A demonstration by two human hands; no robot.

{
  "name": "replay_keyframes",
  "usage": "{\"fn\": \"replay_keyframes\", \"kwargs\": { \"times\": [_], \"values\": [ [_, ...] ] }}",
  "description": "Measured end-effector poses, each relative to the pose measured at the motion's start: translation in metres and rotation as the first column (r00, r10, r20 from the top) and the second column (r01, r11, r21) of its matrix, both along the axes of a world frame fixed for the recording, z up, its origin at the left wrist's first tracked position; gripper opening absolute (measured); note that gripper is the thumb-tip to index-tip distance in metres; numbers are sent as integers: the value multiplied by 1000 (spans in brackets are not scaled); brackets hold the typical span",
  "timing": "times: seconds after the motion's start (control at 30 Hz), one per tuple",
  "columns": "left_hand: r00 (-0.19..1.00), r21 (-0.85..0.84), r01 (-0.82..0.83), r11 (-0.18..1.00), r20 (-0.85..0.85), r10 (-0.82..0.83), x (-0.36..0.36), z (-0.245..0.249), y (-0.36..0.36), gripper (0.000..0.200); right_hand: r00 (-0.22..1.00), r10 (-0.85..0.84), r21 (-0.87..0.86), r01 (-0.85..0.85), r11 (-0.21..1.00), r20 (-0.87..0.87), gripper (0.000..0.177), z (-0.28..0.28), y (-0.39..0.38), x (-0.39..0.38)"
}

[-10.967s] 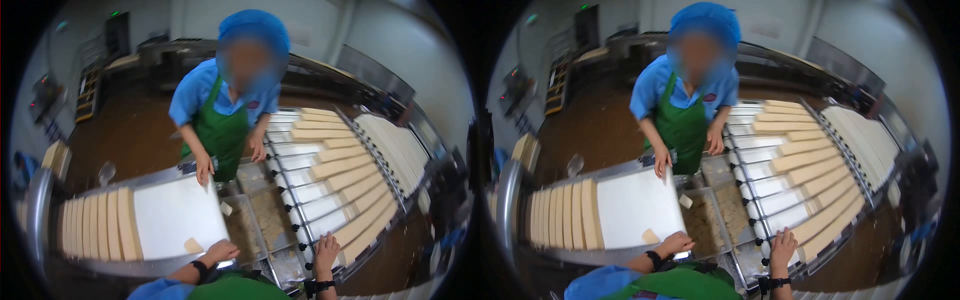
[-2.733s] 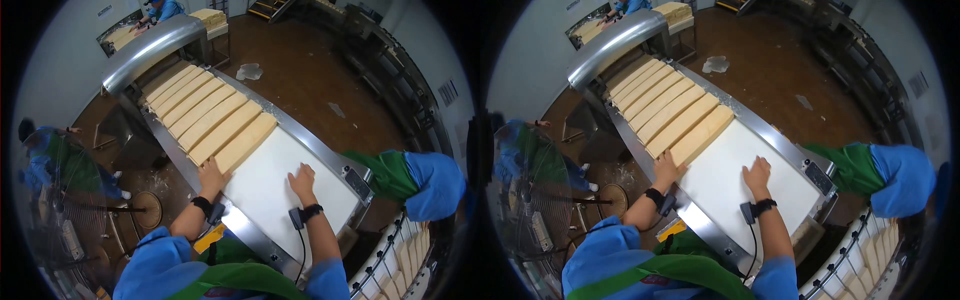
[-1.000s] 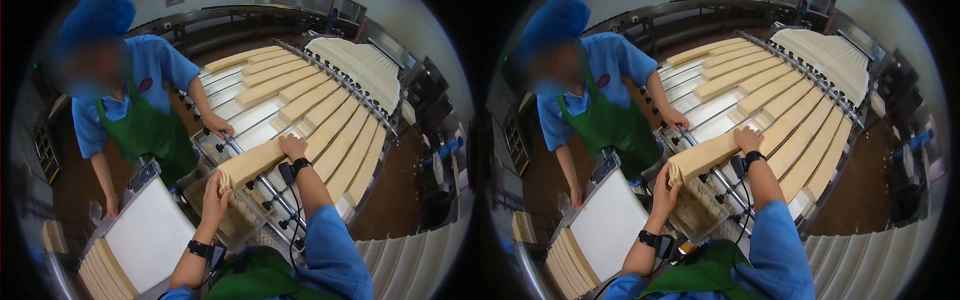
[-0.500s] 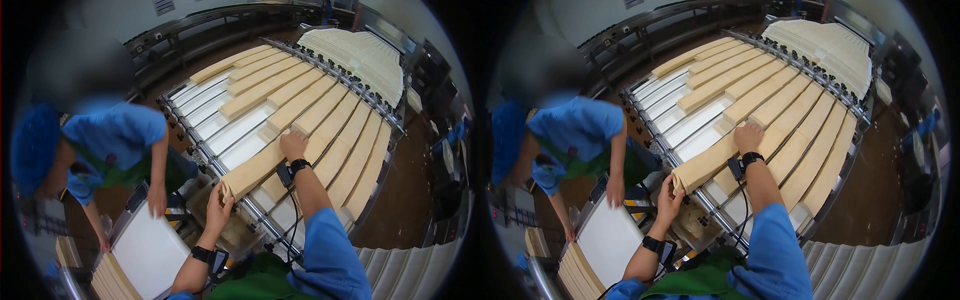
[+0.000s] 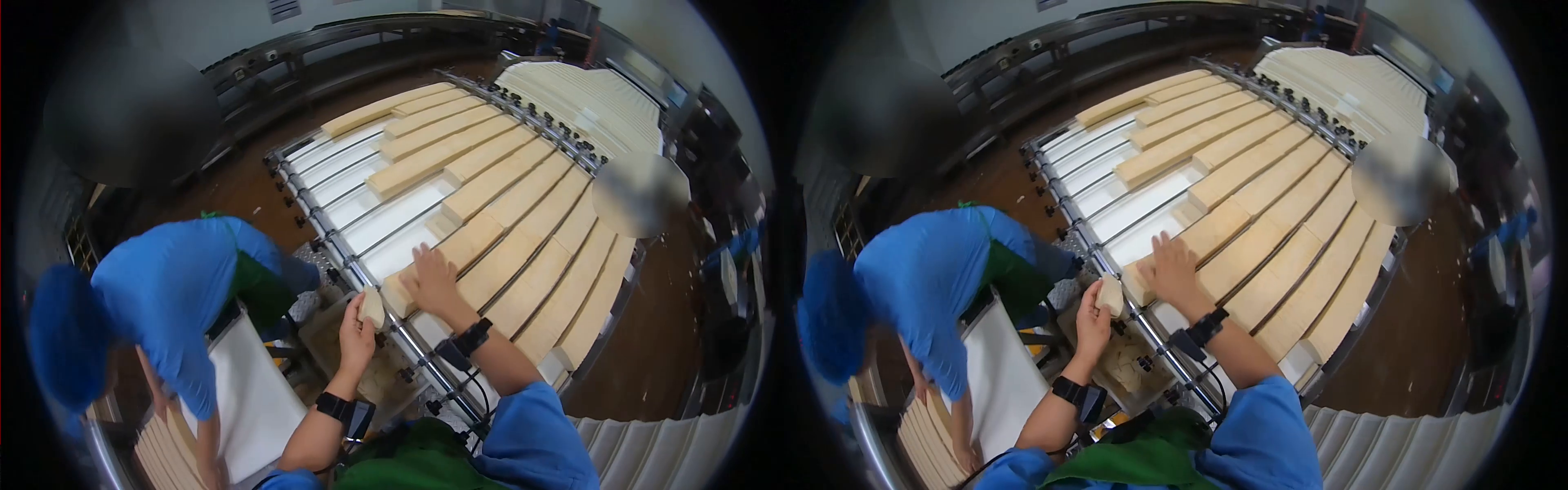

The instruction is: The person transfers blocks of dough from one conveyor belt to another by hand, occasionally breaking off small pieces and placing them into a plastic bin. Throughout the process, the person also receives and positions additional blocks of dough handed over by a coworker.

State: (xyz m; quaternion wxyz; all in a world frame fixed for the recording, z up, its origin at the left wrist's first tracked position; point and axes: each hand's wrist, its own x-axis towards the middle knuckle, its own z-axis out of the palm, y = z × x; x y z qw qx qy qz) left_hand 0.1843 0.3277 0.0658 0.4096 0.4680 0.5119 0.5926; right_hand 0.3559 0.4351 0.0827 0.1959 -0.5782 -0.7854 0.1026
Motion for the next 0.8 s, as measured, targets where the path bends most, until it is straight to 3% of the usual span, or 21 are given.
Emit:
{"fn": "replay_keyframes", "kwargs": {
  "times": [0.03,0.13,0.17,0.2,0.27,0.37,0.47,0.6,0.67,0.7,0.77,0.8],
  "values": [
    [1000,-2,-26,1000,3,26,-7,1,-8,48,993,117,-34,-117,993,9,68,3,-14,-9],
    [994,-51,-94,994,-61,91,-31,10,-45,46,973,205,25,-209,978,103,68,-8,-36,-24],
    [946,-2,-170,985,-279,163,-39,19,-59,46,953,168,10,-176,984,251,68,-12,-36,-28],
    [847,55,-232,971,-480,229,-48,23,-73,46,945,207,1,-214,977,255,68,-15,-35,-29],
    [827,67,-311,948,-472,304,-72,6,-98,44,955,65,-3,-66,998,289,69,-19,-31,-30],
    [915,-58,-382,922,-168,368,-100,2,-148,39,932,45,-41,-32,999,361,69,-15,-40,-37],
    [869,-94,-490,866,-128,478,-130,4,-205,35,873,-47,1,54,999,485,72,-23,-43,-41],
    [709,-22,-699,715,-159,687,-179,-9,-285,33,838,-204,7,233,973,506,79,-46,-27,-35],
    [582,-42,-810,585,-188,791,-211,-24,-329,34,752,-258,39,296,954,607,81,-6,-49,-64],
    [502,-73,-861,502,-271,821,-227,-29,-352,36,716,-289,104,291,951,635,81,-3,-58,-75],
    [363,-97,-931,352,-352,863,-267,-57,-401,39,839,-292,232,204,951,459,78,-10,-71,-99],
    [198,-27,-975,223,-569,798,-289,-82,-431,49,856,-239,231,144,962,459,78,-20,-80,-115]
  ]
}}
